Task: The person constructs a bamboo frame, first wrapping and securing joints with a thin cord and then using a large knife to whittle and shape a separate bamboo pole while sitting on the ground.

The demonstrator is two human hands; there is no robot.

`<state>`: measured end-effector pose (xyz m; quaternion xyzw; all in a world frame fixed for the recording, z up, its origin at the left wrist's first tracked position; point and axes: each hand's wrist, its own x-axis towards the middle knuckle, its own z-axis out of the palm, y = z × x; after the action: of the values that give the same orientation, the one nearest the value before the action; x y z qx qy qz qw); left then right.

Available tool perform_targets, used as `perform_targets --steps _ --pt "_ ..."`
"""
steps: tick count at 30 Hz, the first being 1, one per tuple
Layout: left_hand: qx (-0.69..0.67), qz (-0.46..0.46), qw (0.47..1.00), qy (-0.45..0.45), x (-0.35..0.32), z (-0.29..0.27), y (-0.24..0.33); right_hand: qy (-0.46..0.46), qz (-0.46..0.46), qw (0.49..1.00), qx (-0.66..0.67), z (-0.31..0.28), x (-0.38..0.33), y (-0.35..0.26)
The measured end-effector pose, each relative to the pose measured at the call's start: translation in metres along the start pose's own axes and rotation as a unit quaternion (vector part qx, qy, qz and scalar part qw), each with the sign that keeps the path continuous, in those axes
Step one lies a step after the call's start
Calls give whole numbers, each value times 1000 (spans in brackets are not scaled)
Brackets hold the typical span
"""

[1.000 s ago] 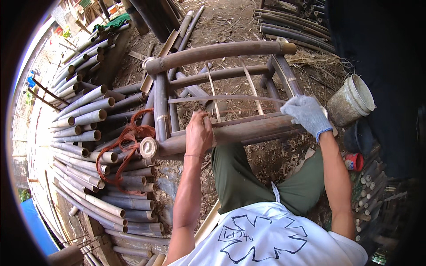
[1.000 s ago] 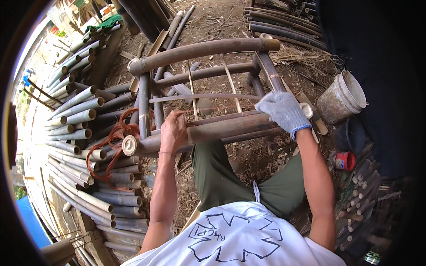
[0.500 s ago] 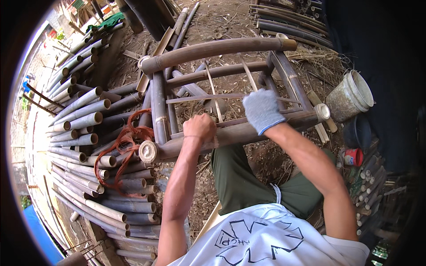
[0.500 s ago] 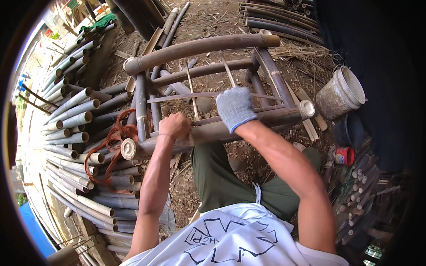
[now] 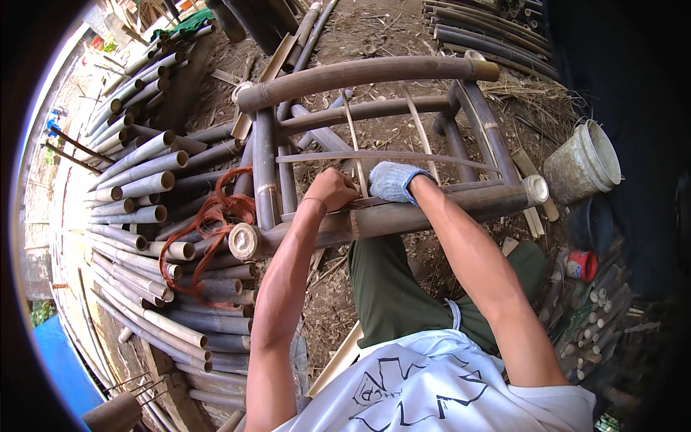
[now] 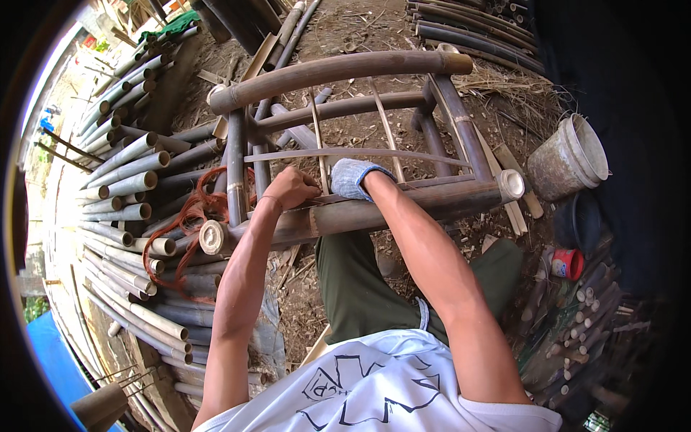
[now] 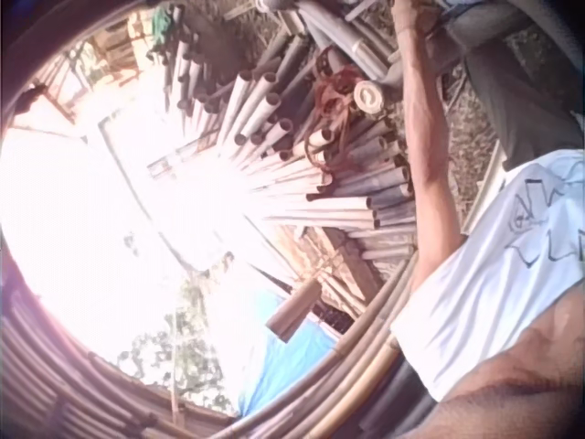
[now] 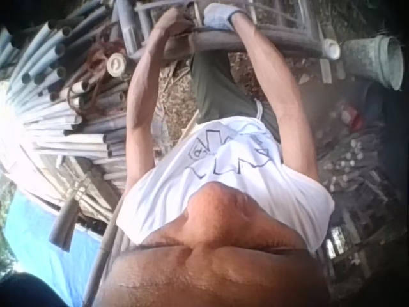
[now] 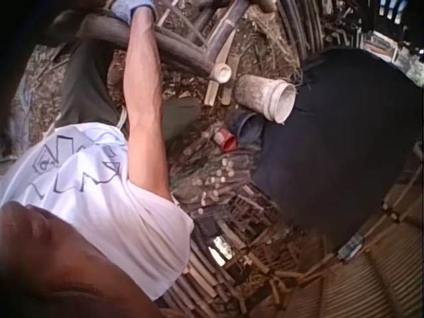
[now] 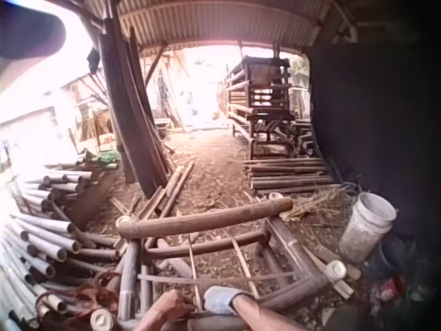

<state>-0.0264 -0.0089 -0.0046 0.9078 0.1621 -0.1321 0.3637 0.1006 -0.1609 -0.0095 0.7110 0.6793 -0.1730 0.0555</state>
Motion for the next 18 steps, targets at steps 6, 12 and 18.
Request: perform_targets --steps 6,12,18 --pt "-91 42 993 64 -55 -33 25 269 244 903 231 -32 -71 -45" --pt "-251 28 967 -30 -85 -59 80 398 108 886 212 -25 -78 -79" --pt "-284 126 949 49 -114 -52 119 518 25 842 148 -50 -190 -84"
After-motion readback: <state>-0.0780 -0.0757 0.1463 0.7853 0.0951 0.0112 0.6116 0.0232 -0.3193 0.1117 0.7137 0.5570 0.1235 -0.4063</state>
